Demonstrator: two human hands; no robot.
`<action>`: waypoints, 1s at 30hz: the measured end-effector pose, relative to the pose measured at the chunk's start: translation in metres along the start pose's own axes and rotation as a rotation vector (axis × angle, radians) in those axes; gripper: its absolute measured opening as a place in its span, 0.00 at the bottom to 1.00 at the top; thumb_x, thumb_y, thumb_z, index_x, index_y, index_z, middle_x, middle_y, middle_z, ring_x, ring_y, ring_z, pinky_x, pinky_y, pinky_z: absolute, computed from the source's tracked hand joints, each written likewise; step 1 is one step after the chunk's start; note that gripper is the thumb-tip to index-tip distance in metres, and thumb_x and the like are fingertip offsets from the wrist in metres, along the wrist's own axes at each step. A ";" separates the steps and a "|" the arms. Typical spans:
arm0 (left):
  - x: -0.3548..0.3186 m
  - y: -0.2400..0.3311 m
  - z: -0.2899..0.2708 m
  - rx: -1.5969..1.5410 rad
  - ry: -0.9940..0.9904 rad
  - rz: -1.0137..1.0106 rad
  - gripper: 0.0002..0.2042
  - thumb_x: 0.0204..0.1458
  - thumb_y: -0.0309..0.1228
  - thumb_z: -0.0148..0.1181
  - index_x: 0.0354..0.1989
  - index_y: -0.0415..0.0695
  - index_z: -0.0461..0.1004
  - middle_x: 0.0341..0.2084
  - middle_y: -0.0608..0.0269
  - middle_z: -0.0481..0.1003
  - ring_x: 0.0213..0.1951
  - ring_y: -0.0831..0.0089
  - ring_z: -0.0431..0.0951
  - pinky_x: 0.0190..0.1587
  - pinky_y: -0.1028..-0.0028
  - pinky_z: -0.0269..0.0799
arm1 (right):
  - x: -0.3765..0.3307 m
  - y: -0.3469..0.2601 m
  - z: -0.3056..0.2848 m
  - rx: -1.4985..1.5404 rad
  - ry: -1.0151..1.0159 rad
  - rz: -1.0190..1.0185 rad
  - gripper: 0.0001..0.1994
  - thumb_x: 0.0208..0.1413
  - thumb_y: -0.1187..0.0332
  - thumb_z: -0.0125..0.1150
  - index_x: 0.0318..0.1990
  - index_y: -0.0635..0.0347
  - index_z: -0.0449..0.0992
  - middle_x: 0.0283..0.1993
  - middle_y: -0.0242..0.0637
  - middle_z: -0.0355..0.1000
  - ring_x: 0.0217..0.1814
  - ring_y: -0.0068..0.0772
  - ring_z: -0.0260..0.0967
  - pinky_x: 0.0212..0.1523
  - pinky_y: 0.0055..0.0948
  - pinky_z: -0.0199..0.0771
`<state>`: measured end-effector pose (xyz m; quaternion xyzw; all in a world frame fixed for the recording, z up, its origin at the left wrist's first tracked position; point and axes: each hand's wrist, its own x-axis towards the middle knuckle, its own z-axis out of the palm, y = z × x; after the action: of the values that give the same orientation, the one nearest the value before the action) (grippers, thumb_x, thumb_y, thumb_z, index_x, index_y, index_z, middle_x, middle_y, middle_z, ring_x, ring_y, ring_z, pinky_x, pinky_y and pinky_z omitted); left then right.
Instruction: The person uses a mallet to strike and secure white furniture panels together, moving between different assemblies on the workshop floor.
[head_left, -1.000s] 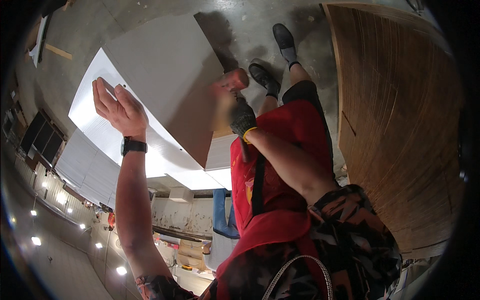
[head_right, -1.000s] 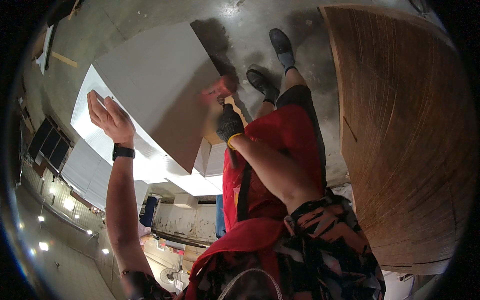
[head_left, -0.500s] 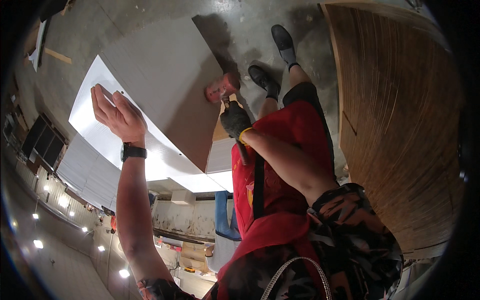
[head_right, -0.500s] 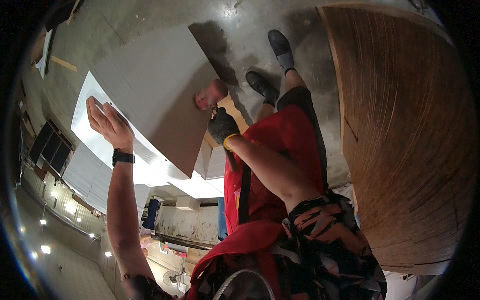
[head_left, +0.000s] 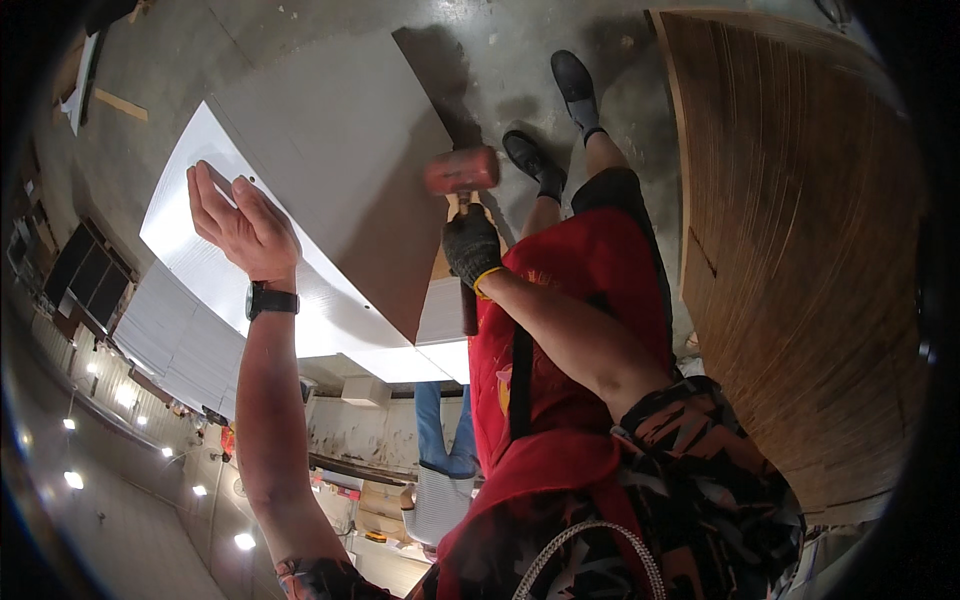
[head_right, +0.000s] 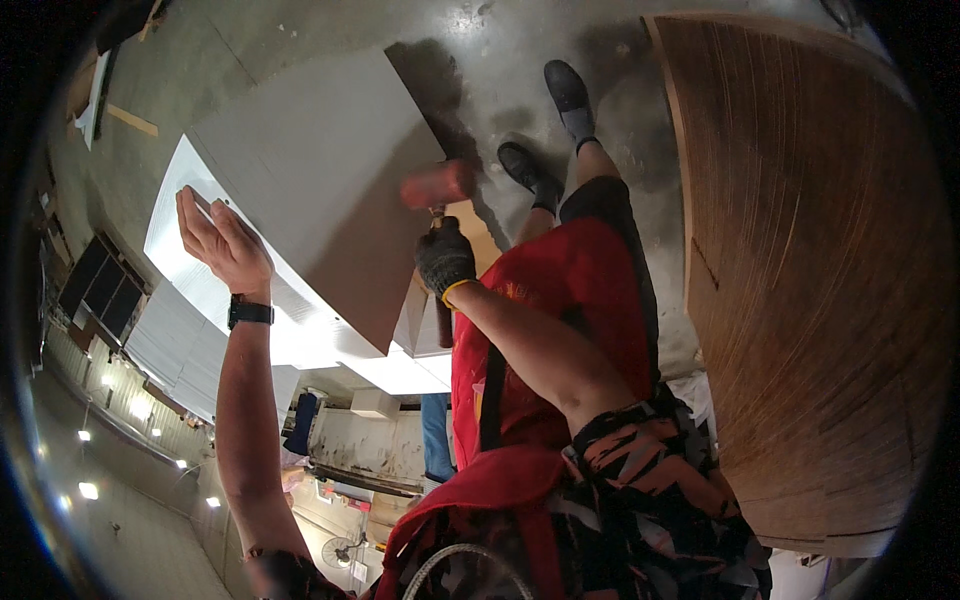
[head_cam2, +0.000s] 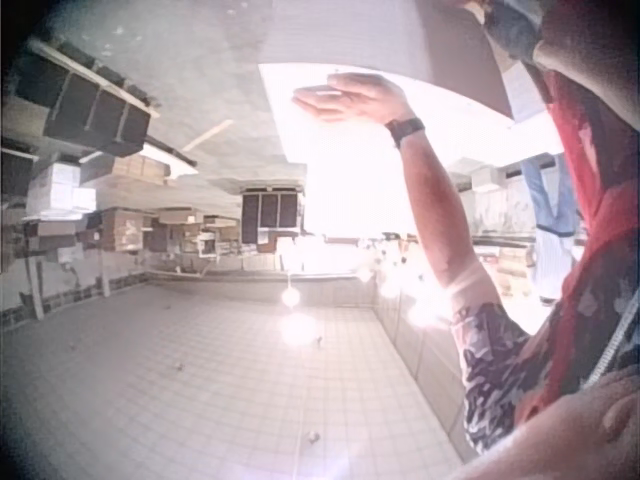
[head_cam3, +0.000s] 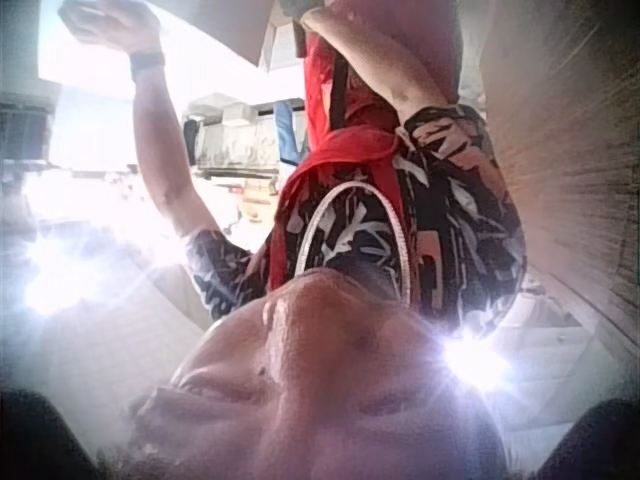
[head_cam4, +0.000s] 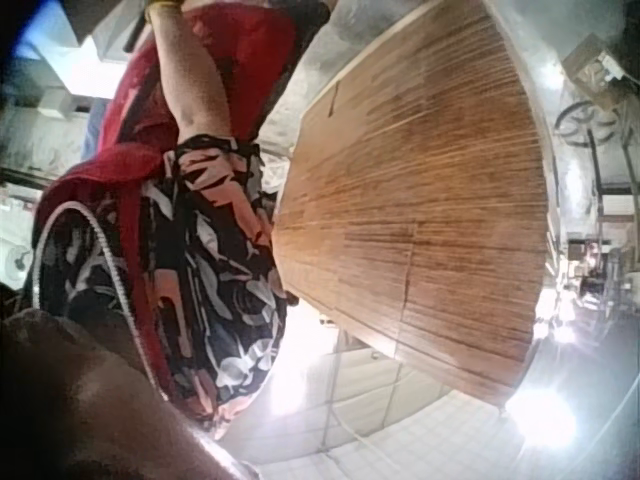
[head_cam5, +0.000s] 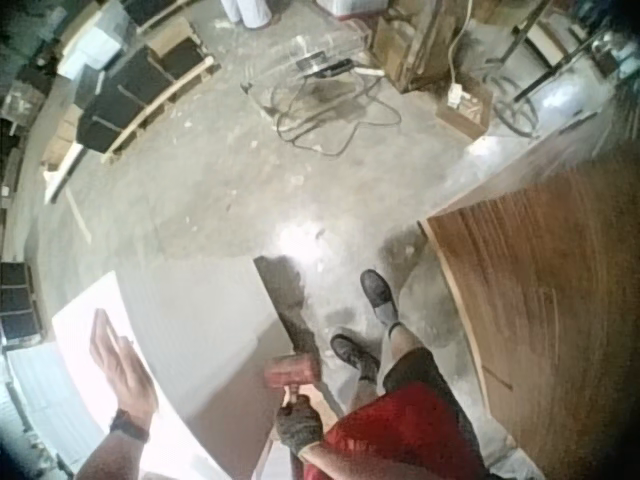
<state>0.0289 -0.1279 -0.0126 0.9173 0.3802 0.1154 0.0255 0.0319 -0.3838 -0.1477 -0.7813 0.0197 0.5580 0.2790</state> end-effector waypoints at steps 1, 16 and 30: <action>0.000 -0.001 -0.002 0.009 -0.003 0.005 0.24 0.63 0.41 0.40 0.64 0.39 0.59 0.63 0.49 0.57 0.60 0.57 0.57 0.61 0.60 0.53 | -0.003 -0.002 0.000 -0.038 -0.041 -0.023 0.13 0.50 0.66 0.54 0.40 0.64 0.65 0.33 0.57 0.73 0.39 0.60 0.72 0.39 0.51 0.72; 0.001 0.003 0.000 0.007 0.013 0.000 0.24 0.63 0.40 0.40 0.63 0.38 0.60 0.62 0.48 0.58 0.60 0.57 0.58 0.61 0.60 0.53 | 0.028 0.059 0.004 -0.111 -0.081 -0.034 0.11 0.48 0.70 0.54 0.39 0.64 0.68 0.36 0.59 0.73 0.43 0.58 0.72 0.43 0.48 0.73; -0.003 -0.001 0.000 0.002 -0.002 -0.009 0.24 0.64 0.42 0.39 0.63 0.39 0.59 0.63 0.48 0.58 0.61 0.57 0.57 0.61 0.60 0.52 | 0.010 0.047 0.003 -0.016 -0.148 0.160 0.11 0.47 0.68 0.53 0.38 0.63 0.68 0.31 0.53 0.74 0.37 0.55 0.75 0.36 0.45 0.77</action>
<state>0.0264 -0.1294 -0.0138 0.9156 0.3847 0.1141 0.0253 0.0171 -0.4195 -0.1772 -0.7362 0.0566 0.6347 0.2279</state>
